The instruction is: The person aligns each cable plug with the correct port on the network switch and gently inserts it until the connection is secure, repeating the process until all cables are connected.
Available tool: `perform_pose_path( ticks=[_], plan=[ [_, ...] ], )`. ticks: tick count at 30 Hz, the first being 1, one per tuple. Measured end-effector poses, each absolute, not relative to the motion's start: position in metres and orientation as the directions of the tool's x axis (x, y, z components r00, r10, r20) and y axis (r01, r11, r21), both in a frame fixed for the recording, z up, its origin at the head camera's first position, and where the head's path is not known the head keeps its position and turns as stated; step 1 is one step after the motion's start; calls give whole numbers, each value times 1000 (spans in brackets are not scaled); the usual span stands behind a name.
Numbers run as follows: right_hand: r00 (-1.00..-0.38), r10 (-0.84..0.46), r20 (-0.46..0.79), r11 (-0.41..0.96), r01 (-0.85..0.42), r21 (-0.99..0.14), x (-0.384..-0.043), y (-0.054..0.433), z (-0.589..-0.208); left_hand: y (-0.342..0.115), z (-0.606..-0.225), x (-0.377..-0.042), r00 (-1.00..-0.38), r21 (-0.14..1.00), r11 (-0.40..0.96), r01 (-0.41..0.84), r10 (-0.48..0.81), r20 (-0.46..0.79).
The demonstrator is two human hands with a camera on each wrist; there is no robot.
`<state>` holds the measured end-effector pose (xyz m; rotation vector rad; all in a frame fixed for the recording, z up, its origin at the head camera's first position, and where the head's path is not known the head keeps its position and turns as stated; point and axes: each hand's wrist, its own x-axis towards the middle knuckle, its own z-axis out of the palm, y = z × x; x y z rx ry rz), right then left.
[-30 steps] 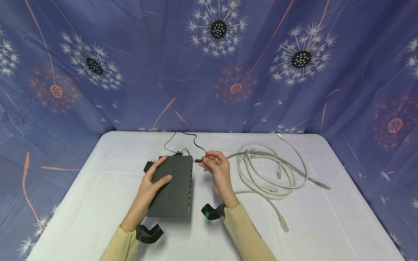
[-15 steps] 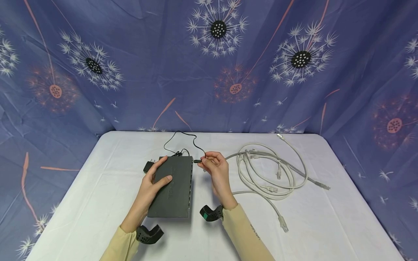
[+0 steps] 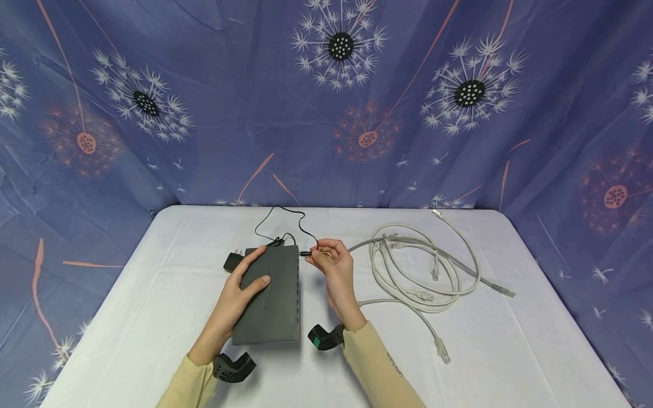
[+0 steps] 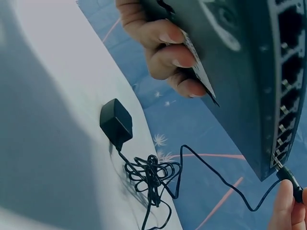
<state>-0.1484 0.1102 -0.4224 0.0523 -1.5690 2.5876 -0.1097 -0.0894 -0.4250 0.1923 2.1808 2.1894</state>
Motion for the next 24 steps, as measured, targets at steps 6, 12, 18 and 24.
perform_pose_path(
  ticks=[6,12,18,24],
  plan=[
    [-990,103,92,-449,-129,-884,-146,110,-422,-90,-425,-110,-984,995,16,95,150,92],
    [-988,115,105,-450,-146,-881,-145,109,-421,-89,-424,-111,-980,995,1,98,172,96],
    [-986,130,107,-447,-154,-881,-144,108,-423,-90,-424,-111,-975,995,13,103,200,98],
    [-984,142,103,-449,-157,-880,-144,106,-423,-91,-425,-111,-972,994,41,101,219,90]
  ],
)
